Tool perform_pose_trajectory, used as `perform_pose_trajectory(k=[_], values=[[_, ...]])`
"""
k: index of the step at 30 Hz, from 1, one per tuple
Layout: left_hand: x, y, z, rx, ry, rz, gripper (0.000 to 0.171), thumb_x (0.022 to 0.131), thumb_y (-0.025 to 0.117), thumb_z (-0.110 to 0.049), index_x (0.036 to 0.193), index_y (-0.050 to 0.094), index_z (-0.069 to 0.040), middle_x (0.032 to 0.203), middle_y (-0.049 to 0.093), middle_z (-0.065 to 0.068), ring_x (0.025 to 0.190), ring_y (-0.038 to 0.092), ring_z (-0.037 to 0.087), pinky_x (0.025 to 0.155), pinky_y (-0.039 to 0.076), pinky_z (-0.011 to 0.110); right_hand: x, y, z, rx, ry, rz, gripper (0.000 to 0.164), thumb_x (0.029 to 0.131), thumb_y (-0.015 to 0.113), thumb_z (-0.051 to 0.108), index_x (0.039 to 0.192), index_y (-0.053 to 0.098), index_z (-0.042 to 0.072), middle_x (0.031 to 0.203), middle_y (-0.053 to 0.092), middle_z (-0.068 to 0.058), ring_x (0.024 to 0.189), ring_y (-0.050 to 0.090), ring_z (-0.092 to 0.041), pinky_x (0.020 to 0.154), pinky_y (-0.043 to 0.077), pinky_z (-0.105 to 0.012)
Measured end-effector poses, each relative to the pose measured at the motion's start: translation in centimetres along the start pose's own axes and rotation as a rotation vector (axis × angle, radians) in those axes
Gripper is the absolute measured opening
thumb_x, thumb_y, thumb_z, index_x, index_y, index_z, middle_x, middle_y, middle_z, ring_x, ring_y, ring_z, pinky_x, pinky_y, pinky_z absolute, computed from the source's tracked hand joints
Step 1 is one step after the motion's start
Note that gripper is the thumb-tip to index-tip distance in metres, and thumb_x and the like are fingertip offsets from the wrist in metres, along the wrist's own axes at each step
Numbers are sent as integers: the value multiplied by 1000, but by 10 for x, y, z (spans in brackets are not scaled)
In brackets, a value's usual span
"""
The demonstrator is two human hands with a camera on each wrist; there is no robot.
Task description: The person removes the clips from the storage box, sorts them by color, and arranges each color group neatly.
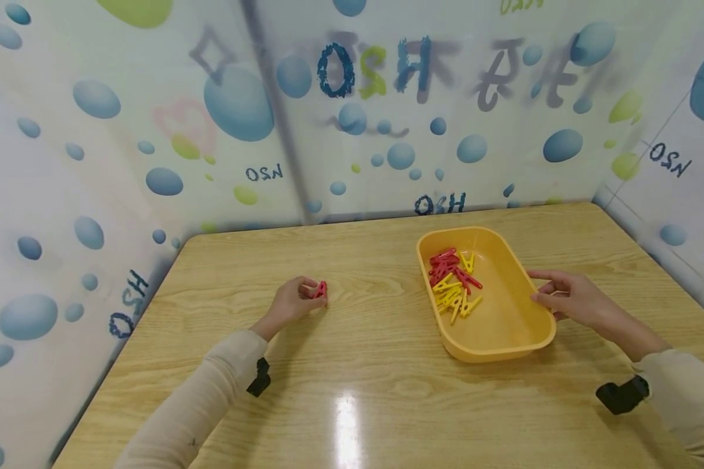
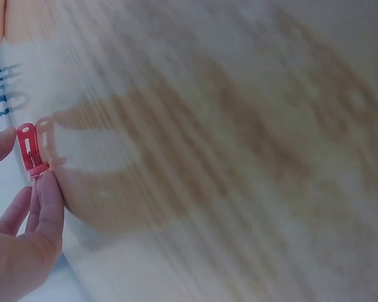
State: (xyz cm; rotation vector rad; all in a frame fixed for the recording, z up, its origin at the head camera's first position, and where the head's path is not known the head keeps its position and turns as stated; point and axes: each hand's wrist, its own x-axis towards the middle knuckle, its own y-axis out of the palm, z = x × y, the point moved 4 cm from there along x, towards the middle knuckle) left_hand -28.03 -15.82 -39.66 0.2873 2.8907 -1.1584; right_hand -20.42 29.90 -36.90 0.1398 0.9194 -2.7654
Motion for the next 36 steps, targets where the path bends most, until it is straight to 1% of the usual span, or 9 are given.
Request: perform_pose_trajectory(k=[7,11,14,17,22,27,32,36], values=[[-3,-2,-1,3,17,-5,37,80,68,-16,109,56,3,93,59,14,85,56,26,67,48,34,1,0,-1,-8,-4,-6,61,90,55,24,135,28,-8,95,52,-17,73,55,-15,62,51,-29],[-4,-3,-2,9,35,-15,36,82,65,-17,111,56,3,99,57,16,90,56,29,72,48,37,1,0,-2,-20,-1,-6,62,90,55,24,135,28,-8,96,51,-17,73,55,-16,62,51,-28],[-5,-3,-4,21,62,-28,35,83,64,-17,112,56,2,104,54,18,92,55,30,72,48,38,1,1,-2,-23,-2,-3,62,90,55,24,135,27,-9,97,51,-17,73,55,-17,63,51,-28],[-6,-3,-9,25,92,-42,36,83,65,-17,112,57,1,104,53,18,90,54,29,71,47,38,1,1,-1,-27,-4,-5,62,90,55,24,135,28,-9,97,51,-17,73,54,-17,63,51,-27],[-8,-1,-21,15,149,-50,37,81,67,-18,113,58,0,102,54,18,89,54,29,70,48,37,0,1,-1,-21,-2,-4,62,90,55,24,135,28,-8,97,51,-17,73,54,-17,63,51,-27],[-10,2,-34,-9,205,-40,39,81,67,-19,114,58,0,101,53,17,90,55,29,69,48,37,-1,0,-1,3,-1,-2,62,90,55,24,136,28,-8,96,51,-17,73,55,-16,63,51,-28],[-14,6,-52,-56,300,21,38,81,67,-17,114,57,1,103,53,19,93,53,33,76,45,41,0,0,-2,41,5,-4,62,90,55,24,136,28,-7,94,52,-16,72,56,-15,63,51,-30],[-19,10,-73,-76,368,79,36,82,66,-17,114,57,-2,103,53,19,95,52,34,75,46,39,0,0,-3,38,3,-10,61,90,55,23,136,28,-7,94,52,-16,72,56,-14,63,51,-30]])
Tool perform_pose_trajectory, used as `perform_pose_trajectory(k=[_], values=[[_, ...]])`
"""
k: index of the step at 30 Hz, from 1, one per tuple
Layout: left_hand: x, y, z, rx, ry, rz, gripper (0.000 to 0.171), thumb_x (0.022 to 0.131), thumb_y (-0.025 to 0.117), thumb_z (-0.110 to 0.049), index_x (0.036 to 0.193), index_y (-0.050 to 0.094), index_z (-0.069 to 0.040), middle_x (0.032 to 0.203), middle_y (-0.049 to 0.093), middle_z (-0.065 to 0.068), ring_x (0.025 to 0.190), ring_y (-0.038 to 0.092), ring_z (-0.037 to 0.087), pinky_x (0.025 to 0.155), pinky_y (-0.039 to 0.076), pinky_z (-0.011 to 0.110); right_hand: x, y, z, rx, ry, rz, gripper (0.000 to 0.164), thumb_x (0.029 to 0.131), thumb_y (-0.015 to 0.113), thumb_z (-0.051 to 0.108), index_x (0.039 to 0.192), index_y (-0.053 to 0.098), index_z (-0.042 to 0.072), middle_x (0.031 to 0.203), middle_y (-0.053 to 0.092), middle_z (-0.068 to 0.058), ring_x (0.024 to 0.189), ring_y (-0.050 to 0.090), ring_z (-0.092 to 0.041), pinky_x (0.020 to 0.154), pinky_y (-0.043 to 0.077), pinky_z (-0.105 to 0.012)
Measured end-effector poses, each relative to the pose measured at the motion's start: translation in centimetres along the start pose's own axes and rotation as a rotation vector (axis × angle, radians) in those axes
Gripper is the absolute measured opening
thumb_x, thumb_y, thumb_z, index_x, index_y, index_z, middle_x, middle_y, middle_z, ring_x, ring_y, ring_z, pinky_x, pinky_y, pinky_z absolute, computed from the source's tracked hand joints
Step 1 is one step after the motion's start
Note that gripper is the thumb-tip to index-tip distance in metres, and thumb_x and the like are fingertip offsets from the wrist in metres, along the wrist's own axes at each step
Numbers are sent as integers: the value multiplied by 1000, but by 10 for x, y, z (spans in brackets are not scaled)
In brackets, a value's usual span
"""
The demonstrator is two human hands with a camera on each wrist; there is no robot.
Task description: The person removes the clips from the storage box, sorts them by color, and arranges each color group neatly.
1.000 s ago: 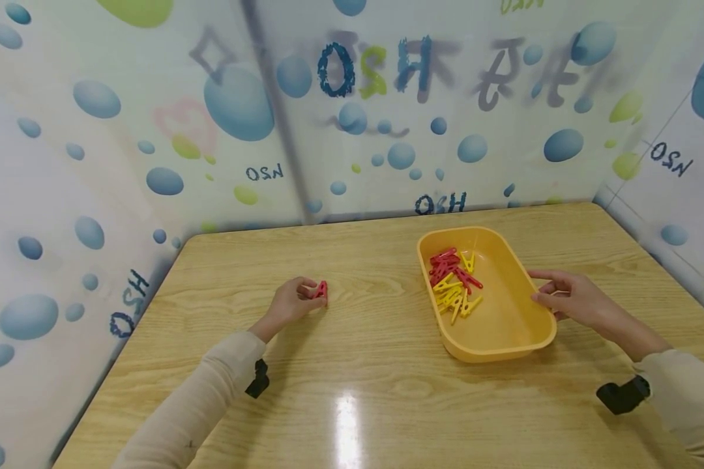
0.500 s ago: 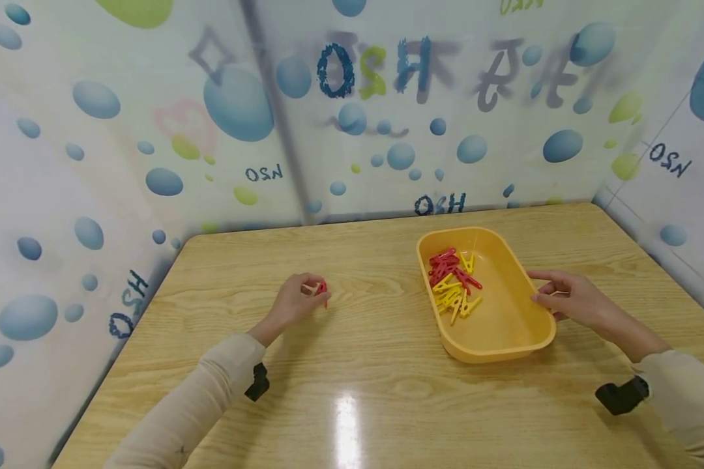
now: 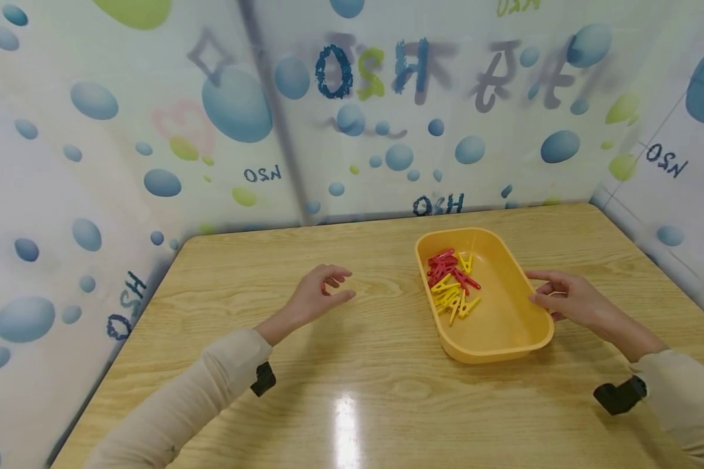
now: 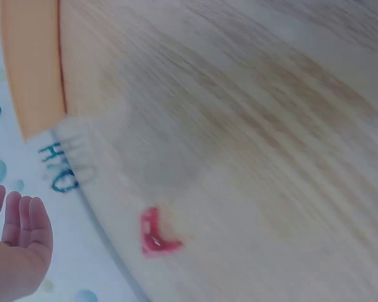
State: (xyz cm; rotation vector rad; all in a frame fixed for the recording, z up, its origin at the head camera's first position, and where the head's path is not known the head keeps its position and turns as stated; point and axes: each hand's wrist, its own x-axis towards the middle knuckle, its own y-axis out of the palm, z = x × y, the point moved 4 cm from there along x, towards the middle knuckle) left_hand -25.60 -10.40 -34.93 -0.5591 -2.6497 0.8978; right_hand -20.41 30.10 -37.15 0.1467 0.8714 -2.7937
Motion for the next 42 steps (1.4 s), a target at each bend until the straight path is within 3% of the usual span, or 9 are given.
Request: perform_pose_trajectory(k=[10,16,25,32,42], values=[[22,20,-47,54,116,109,35,82,66,-19,113,58,-7,102,56,5,90,54,18,71,47,26,0,0,1,-7,-2,0,61,90,55,23,136,28,-7,94,52,-16,73,56,-14,63,51,-30],[38,29,-73,83,169,169,35,82,66,-21,113,58,-7,101,57,3,88,53,16,70,46,23,1,1,1,-1,-2,1,60,90,55,22,136,28,-7,94,52,-17,72,57,-15,63,52,-30],[64,54,-93,123,151,289,37,82,66,-25,114,57,-8,99,58,6,87,53,13,69,46,18,1,0,0,2,-2,4,62,90,55,23,136,27,-6,94,53,-17,72,57,-15,62,52,-30],[87,73,-105,179,175,317,39,82,65,-30,114,57,-10,95,56,-2,88,52,12,70,43,15,0,-2,0,9,-7,3,61,90,55,22,136,27,-7,93,53,-16,72,57,-14,62,52,-31],[116,91,-127,174,206,370,37,85,62,-30,115,55,-11,103,57,4,90,53,10,73,42,14,1,-2,0,4,-7,-4,59,90,55,21,135,29,-7,93,52,-16,72,57,-14,62,52,-31]])
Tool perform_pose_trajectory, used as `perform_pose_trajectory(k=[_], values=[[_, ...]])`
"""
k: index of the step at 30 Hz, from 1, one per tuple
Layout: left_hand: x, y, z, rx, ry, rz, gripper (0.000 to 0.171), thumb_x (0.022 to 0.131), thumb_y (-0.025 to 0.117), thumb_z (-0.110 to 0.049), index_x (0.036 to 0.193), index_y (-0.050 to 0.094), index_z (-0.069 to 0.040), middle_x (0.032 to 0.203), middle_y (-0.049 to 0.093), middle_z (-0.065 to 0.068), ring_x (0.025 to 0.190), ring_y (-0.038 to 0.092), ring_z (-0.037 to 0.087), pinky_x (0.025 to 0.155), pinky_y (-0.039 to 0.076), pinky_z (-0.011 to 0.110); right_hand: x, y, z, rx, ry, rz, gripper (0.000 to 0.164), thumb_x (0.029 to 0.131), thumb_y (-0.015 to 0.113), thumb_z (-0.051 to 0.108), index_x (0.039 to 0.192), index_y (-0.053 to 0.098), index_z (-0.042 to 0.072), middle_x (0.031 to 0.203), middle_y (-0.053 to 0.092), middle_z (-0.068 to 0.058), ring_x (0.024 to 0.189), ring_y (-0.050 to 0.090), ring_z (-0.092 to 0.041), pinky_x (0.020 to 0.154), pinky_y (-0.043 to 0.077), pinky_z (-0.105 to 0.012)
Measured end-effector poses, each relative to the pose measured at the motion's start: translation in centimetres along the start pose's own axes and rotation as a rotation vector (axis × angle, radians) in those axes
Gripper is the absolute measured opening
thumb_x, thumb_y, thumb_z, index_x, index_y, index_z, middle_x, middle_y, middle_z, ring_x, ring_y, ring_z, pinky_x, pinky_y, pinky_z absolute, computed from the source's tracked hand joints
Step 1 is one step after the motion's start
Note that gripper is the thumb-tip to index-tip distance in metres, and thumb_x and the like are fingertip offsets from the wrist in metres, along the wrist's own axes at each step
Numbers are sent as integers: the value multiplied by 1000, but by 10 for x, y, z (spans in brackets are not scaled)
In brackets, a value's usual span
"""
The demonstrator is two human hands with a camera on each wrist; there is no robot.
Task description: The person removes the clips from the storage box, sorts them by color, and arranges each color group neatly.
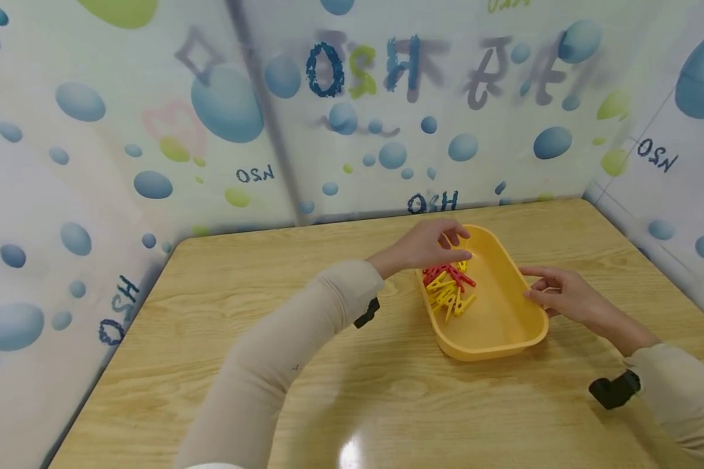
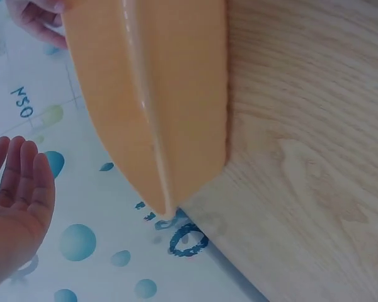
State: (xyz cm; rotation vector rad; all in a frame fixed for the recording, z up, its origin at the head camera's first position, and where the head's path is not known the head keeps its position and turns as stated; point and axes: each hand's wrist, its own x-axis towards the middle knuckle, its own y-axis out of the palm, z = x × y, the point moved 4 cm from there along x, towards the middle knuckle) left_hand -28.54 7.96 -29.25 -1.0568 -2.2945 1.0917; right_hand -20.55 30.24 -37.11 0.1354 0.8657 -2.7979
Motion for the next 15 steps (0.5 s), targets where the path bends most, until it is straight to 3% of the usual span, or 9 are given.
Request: perform_pose_trajectory(k=[7,15], values=[[20,2,-5,-28,0,33,38,85,62,-31,116,54,-11,103,56,-1,92,51,8,75,42,14,-1,-1,1,-34,3,17,60,90,55,25,136,30,-5,96,52,-17,76,55,-18,64,51,-30],[31,0,-10,-83,-8,1,38,86,61,-26,118,52,-8,98,54,2,89,53,13,71,43,15,0,0,0,7,-9,13,58,90,55,21,135,29,-8,93,53,-16,73,57,-14,63,51,-31]])
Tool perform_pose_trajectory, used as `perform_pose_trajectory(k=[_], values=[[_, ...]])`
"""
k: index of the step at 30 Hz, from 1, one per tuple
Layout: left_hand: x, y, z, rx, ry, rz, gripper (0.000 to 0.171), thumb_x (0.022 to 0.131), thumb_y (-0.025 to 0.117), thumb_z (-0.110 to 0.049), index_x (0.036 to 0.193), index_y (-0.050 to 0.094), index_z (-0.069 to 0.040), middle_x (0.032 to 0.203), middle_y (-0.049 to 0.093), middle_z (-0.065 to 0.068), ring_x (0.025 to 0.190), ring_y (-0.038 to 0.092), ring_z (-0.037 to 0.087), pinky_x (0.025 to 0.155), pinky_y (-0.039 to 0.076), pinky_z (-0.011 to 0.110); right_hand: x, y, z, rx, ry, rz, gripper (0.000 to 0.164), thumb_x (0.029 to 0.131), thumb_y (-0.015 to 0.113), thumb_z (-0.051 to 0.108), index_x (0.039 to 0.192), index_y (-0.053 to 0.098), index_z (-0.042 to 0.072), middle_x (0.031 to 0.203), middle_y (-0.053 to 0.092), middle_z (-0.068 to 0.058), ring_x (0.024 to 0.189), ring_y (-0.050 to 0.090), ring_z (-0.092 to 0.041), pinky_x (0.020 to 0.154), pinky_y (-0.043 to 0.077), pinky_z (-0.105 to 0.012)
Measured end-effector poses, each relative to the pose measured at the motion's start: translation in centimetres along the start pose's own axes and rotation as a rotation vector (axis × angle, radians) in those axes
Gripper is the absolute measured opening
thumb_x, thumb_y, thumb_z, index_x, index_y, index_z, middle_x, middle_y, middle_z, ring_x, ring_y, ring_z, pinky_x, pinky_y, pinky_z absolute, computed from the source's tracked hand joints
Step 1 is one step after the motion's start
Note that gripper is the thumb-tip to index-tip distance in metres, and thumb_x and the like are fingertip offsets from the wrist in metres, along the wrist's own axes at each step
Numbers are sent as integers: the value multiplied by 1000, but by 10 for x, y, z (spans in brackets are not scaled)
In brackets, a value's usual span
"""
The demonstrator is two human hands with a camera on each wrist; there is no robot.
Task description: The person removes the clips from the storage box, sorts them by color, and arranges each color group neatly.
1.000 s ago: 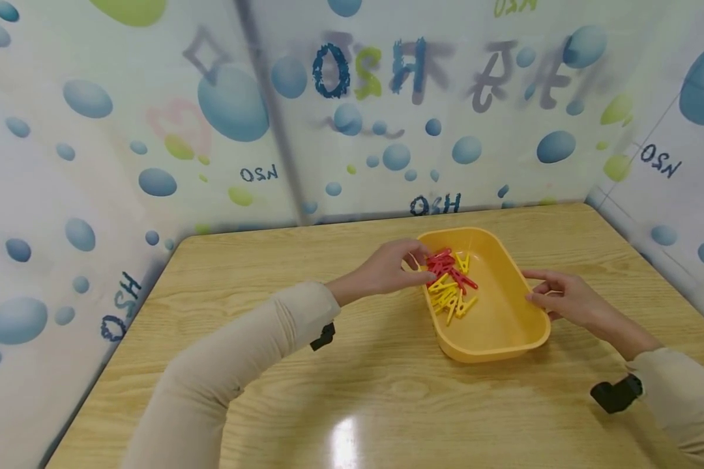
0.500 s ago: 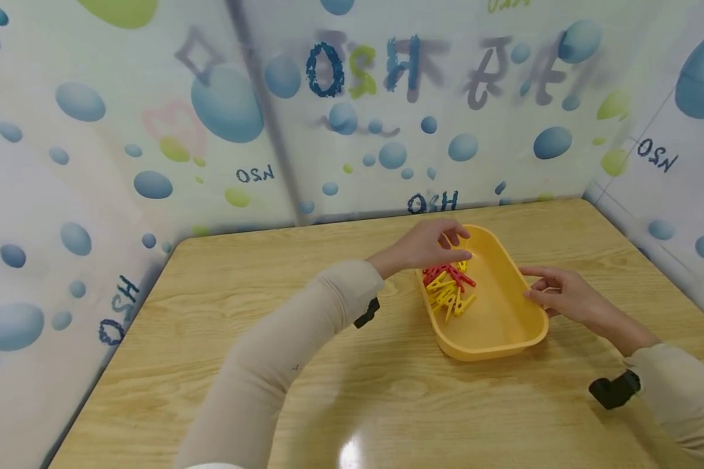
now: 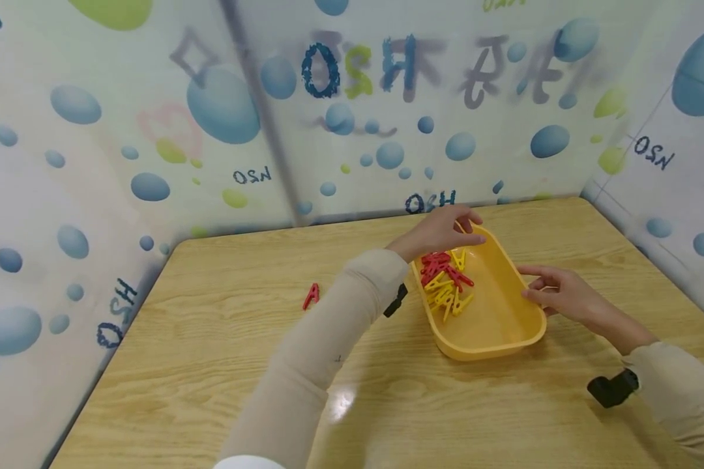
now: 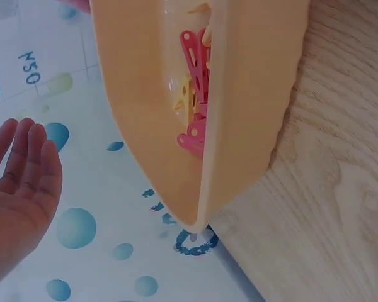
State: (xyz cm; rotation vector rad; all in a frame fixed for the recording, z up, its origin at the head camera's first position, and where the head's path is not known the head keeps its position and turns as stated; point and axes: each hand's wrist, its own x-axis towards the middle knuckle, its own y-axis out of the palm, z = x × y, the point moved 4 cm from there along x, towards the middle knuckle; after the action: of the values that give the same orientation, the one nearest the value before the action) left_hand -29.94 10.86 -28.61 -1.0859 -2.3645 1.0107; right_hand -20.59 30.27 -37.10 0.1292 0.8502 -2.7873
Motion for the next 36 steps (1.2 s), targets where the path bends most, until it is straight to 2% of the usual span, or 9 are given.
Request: perform_pose_trajectory(k=[4,11,14,18,22,30,36], values=[[4,2,6,2,-28,-4,39,86,60,-29,119,52,-8,100,54,2,90,53,13,72,43,15,2,-1,0,-14,8,1,60,90,55,22,135,30,-7,94,52,-17,74,56,-17,64,51,-30],[12,7,26,65,-78,-18,41,86,61,-31,117,54,-6,102,57,4,92,52,14,74,43,16,3,-1,2,-12,15,5,60,90,56,22,135,30,-7,95,53,-17,75,56,-20,63,51,-31],[15,9,35,70,-126,-18,41,85,61,-31,118,54,-7,104,57,4,92,51,14,75,43,18,2,-2,2,-16,16,-4,60,89,56,22,135,30,-7,94,53,-16,74,56,-18,62,51,-30],[15,12,48,83,-222,-11,41,85,61,-32,118,54,-8,106,56,4,93,51,15,75,44,20,1,-2,0,6,-1,-5,58,90,56,19,134,30,-8,93,53,-16,71,56,-15,61,51,-30],[15,18,58,94,-276,0,42,85,61,-32,119,54,-9,107,56,4,92,51,16,75,45,20,0,-2,-1,16,-21,-4,56,90,55,16,134,30,-10,92,53,-16,70,57,-12,60,51,-30],[17,29,65,105,-287,5,39,86,60,-32,119,54,-13,108,54,2,94,49,13,81,43,20,0,-2,-1,24,-4,0,58,90,55,18,134,30,-9,93,53,-16,70,56,-14,60,51,-30],[17,30,69,139,-305,-1,38,86,60,-31,118,55,-12,108,55,1,93,48,13,83,42,21,0,-2,-1,13,5,-12,58,89,56,20,135,31,-6,93,52,-16,71,55,-15,60,51,-30]])
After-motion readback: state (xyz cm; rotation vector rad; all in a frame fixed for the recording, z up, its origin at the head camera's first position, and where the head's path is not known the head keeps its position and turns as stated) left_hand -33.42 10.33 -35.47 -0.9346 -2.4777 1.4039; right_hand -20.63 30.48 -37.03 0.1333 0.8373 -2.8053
